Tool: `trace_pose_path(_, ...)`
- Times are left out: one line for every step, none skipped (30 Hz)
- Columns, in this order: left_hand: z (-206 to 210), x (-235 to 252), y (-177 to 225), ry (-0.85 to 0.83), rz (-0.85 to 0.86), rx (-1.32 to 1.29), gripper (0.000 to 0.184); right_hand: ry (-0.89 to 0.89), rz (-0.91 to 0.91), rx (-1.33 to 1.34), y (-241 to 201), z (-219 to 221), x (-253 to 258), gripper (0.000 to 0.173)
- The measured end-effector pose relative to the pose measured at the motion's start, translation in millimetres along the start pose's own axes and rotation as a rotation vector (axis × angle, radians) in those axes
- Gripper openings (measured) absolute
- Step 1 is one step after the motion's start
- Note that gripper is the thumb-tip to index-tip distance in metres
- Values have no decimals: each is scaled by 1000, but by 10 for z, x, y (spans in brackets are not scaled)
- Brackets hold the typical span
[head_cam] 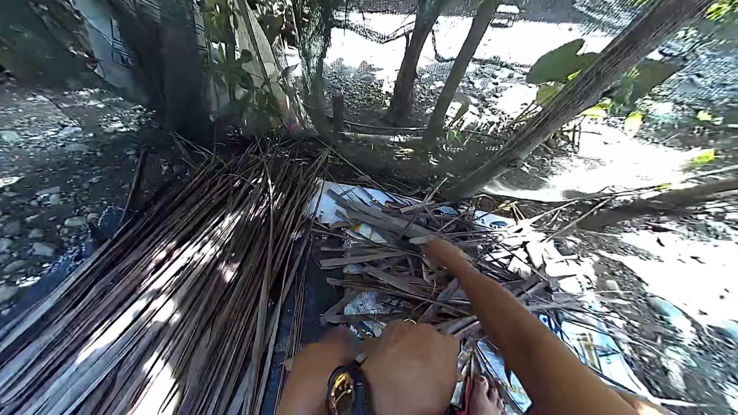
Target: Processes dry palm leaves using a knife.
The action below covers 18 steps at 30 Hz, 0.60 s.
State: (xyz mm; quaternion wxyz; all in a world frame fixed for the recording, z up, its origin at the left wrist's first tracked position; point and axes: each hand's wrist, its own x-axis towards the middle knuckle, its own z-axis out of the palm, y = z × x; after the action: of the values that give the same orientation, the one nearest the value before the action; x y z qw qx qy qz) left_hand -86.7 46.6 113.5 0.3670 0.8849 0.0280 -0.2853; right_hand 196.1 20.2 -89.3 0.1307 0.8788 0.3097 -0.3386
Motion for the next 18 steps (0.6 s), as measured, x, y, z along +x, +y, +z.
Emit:
trace_pose_path(5, -2, 13, 8, 10, 9, 32, 3, 18, -17, 161, -3, -77, 41)
trace_pose_path(11, -3, 28, 10, 15, 11, 33, 11, 23, -27, 314, -1, -154, 41)
trace_pose_path(21, -2, 39, 14, 15, 7, 33, 26, 15, -10, 470, 16, -203, 41)
trace_pose_path(28, -3, 49, 19, 6, 5, 33, 33, 0, 5, 602, 22, -243, 41)
trace_pose_path(30, -8, 56, 35, -10, 7, 33, 33, -6, 15, 692, -8, -302, 42)
trace_pose_path(29, -16, 50, 73, -30, 11, 33, 37, -4, 29, 753, -62, -366, 42)
trace_pose_path(19, -33, 38, 129, -56, 11, 33, 51, -4, 50, 791, -132, -451, 42)
trace_pose_path(2, -59, 20, 197, -81, 6, 33, 74, -15, 78, 816, -208, -569, 41)
trace_pose_path(-27, -93, -2, 270, -110, -6, 34, 101, -55, 108, 843, -283, -695, 40)
trace_pose_path(-57, -125, -30, 355, -133, -27, 35, 122, -123, 150, 869, -358, -831, 39)
trace_pose_path(-90, -152, -57, 432, -160, -55, 36, 123, -199, 182, 892, -423, -968, 39)
trace_pose_path(-111, -173, -87, 506, -181, -89, 36, 90, -259, 185, 904, -468, -1100, 40)
trace_pose_path(-131, -194, -110, 549, -203, -120, 36, 38, -299, 171, 904, -475, -1223, 41)
trace_pose_path(-136, -206, -134, 579, -216, -142, 36, -15, -334, 133, 907, -436, -1311, 41)
trace_pose_path(-120, -207, -162, 607, -213, -149, 35, -66, -379, 61, 910, -354, -1359, 39)
trace_pose_path(-96, -206, -178, 617, -210, -150, 35, -120, -419, -36, 908, -235, -1378, 37)
trace_pose_path(-77, -202, -177, 610, -212, -148, 34, -169, -449, -153, 899, -92, -1370, 36)
trace_pose_path(-60, -197, -166, 596, -217, -146, 34, -214, -451, -259, 875, 55, -1361, 35)
